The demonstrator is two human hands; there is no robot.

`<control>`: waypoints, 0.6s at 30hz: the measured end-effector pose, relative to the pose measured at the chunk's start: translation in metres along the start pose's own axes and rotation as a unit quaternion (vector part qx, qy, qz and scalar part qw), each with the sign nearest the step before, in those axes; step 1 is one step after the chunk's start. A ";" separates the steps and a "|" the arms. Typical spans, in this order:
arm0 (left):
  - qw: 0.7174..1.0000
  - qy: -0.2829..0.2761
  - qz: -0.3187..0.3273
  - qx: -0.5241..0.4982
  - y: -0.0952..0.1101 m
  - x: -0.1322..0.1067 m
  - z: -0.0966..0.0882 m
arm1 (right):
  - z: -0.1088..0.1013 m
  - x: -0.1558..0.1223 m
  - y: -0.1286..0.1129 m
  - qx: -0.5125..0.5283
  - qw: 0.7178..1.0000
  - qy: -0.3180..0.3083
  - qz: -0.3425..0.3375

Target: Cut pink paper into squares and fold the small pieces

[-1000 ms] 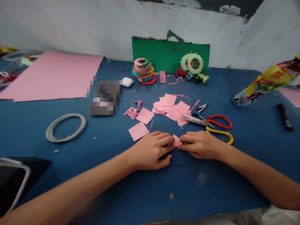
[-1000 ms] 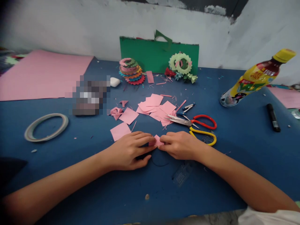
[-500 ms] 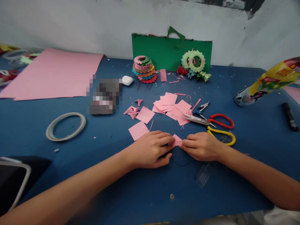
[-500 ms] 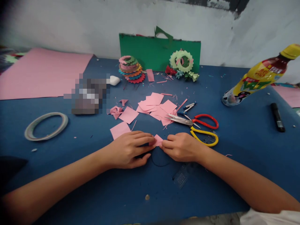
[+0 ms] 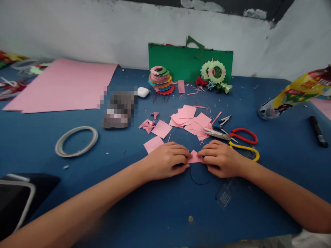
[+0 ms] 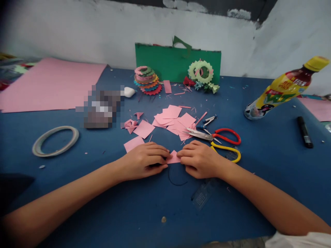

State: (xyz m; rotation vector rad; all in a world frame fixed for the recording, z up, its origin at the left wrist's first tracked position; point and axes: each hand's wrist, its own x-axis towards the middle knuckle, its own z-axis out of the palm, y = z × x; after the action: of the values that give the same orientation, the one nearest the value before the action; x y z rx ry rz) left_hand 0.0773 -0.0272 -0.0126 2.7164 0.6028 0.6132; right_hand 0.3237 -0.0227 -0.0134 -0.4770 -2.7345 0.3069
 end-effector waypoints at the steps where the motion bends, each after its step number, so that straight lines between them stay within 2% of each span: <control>1: 1.000 -0.006 -0.014 0.003 0.000 0.000 0.001 | 0.002 0.001 0.000 0.009 1.000 0.007 0.014; 3: 0.999 -0.013 -0.028 0.015 0.001 0.001 0.003 | 0.005 0.002 0.001 0.025 0.999 0.022 0.034; 7: 0.999 0.004 -0.016 0.037 0.003 0.002 0.008 | 0.009 0.002 0.003 0.015 0.999 0.032 0.039; 12: 0.999 0.028 -0.034 0.007 0.003 0.004 0.009 | 0.007 0.005 0.000 0.012 0.999 0.030 0.044; 18: 0.992 0.024 -0.104 -0.062 0.004 0.006 0.003 | -0.001 0.013 -0.005 0.130 0.975 0.017 0.179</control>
State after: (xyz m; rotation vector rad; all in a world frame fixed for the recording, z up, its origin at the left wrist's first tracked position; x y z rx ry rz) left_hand 0.0847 -0.0285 -0.0114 2.4892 0.8184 0.6414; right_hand 0.3115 -0.0225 -0.0072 -0.8893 -2.5128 0.7277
